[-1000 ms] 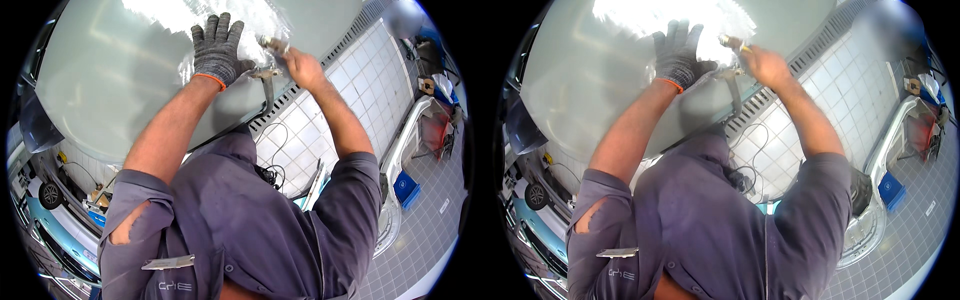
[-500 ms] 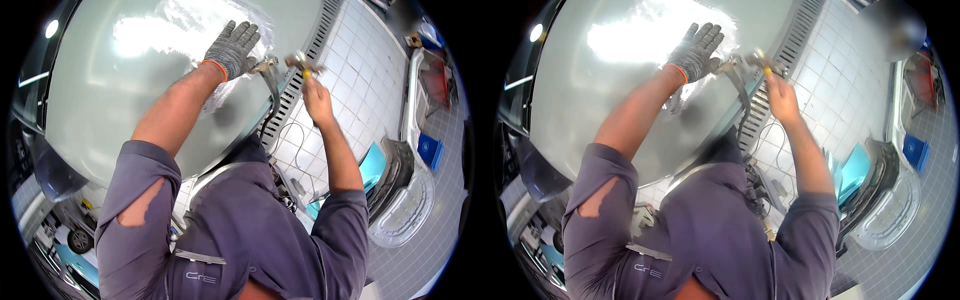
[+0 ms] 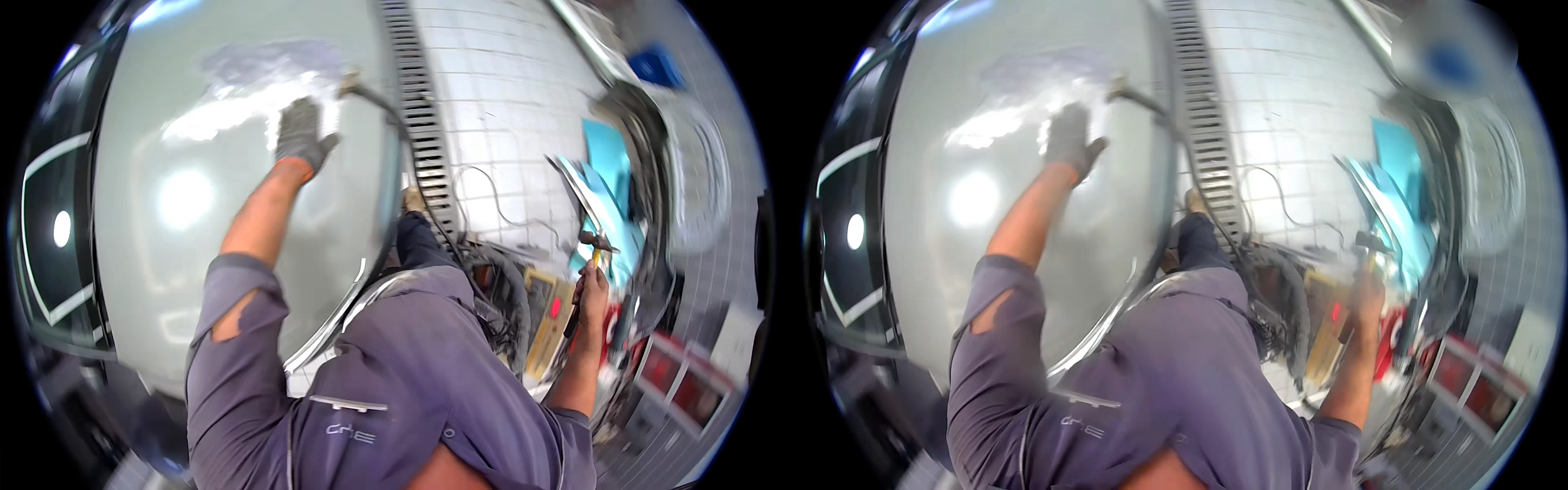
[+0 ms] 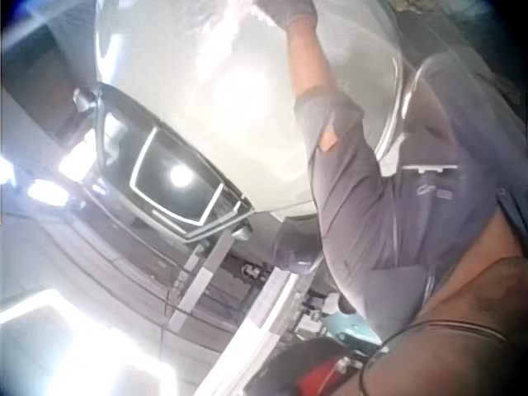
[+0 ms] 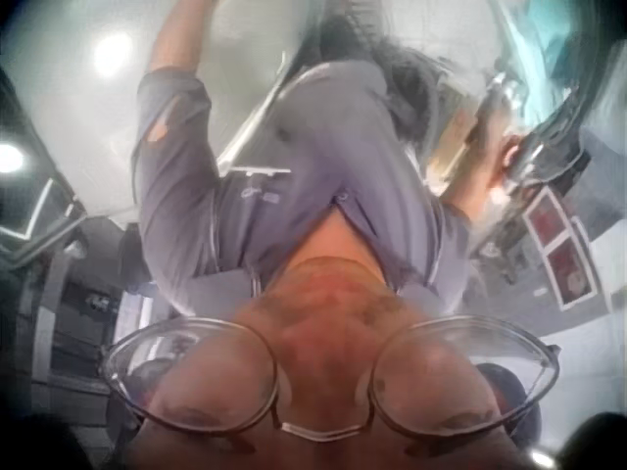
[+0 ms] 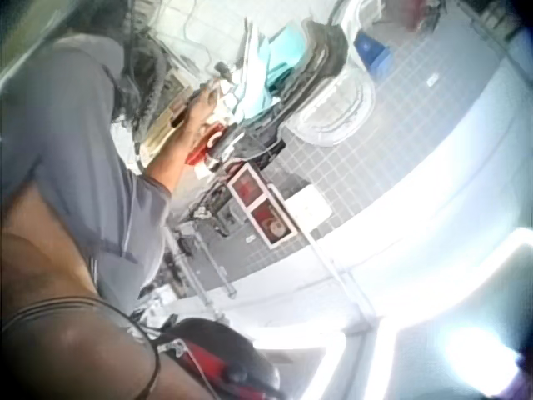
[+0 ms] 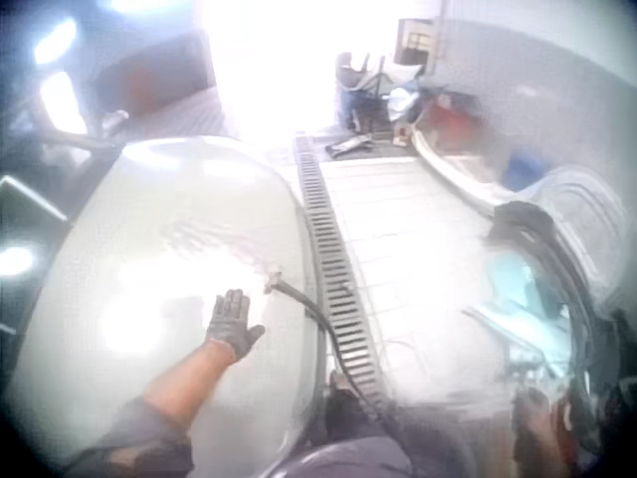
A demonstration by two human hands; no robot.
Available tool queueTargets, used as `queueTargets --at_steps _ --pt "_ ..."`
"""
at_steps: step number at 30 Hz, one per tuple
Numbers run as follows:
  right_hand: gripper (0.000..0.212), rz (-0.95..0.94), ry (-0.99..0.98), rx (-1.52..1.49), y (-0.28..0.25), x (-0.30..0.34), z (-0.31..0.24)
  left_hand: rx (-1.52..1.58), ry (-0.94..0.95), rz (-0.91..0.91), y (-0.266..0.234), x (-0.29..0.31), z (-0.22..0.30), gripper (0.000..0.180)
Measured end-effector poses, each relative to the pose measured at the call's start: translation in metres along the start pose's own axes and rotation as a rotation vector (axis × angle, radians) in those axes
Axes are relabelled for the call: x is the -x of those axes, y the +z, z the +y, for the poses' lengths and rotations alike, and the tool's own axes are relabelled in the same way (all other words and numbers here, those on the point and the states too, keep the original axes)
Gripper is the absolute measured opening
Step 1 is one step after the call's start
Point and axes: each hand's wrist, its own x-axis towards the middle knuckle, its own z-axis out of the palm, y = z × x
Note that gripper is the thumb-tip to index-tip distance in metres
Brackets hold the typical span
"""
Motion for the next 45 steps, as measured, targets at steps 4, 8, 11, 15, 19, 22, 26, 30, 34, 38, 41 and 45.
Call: queueTargets --at_steps 4,8,11,15,19,22,26,30,34,38,41,45 --pt "0.034 0.259 -0.043 0.160 -0.081 0.075 0.047 0.085 -0.063 0.063 0.044 0.024 -0.018 0.098" --pt "0.044 0.599 0.029 0.532 -0.166 0.135 0.119 -0.274 -0.118 -0.021 0.001 0.042 0.018 0.088" --pt "0.043 0.714 0.343 0.668 -0.212 0.167 0.163 -0.360 -0.220 -0.020 0.010 0.050 0.047 0.089" --pt "0.041 0.656 0.364 0.688 -0.241 0.172 0.215 -0.398 -0.385 -0.047 0.012 0.076 0.113 0.095" --pt "0.037 0.456 0.195 0.640 -0.235 0.142 0.255 -0.127 -0.316 -0.522 0.026 0.056 0.191 0.095" --pt "0.035 0.724 -0.105 0.859 -0.238 0.126 0.310 0.463 0.120 -0.709 0.086 0.052 0.309 0.043" --pt "0.045 0.713 0.432 0.351 -0.217 0.170 0.304 1.020 0.493 -0.572 0.053 0.133 0.498 0.049" --pt "0.069 0.370 0.700 -0.021 -0.177 0.257 0.380 0.851 1.213 -0.059 0.042 0.168 0.640 0.060" --pt "0.073 0.293 0.880 -0.999 -0.154 0.310 0.385 1.001 0.547 -0.210 0.011 0.236 0.760 0.045" --pt "0.058 0.191 0.637 -1.547 -0.125 0.300 0.362 0.989 0.158 -0.077 -0.009 0.245 0.774 0.031" --pt "0.052 0.035 0.271 -2.009 -0.116 0.258 0.395 1.002 0.070 -0.016 -0.023 0.244 0.770 0.020" --pt "0.042 -0.128 0.162 -2.086 -0.129 0.272 0.385 1.369 0.134 -0.198 -0.071 0.227 0.735 0.019"
